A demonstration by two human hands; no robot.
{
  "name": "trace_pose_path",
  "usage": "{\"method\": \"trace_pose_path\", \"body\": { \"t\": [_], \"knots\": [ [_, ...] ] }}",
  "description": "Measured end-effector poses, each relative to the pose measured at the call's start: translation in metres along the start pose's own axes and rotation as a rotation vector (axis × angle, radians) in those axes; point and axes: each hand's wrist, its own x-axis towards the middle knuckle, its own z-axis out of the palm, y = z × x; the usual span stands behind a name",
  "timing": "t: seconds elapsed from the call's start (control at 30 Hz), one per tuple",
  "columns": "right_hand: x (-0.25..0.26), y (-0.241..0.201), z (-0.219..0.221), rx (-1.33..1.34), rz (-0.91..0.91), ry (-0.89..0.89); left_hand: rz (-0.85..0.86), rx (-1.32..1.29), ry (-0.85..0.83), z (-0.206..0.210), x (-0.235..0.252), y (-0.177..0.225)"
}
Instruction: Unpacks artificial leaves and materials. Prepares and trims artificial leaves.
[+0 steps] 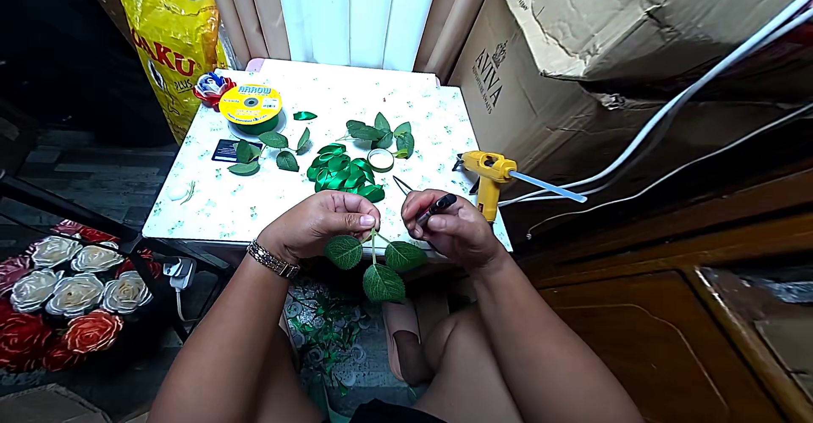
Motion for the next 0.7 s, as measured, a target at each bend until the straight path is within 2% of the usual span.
{"method": "trace_pose_path", "body": {
  "t": [0.2,0.3,0.53,0.7],
  "knots": [
    [-0.003,0.001,-0.006,0.030,0.022,-0.013,0.068,-0.055,0.100,-0.005,0.000,-0.002],
    [-0.004,0.006,-0.005,0.053,0.037,0.001,0.070,-0.107,0.210,-0.003,0.002,-0.002],
    [-0.001,0.009,0.008,0.153,0.048,0.326,0.130,-0.256,0.536,0.013,0.013,-0.003],
    [0.001,0.008,0.017,0.147,-0.014,0.397,0.157,-0.173,0.575,0.020,0.020,-0.010]
  ]
}}
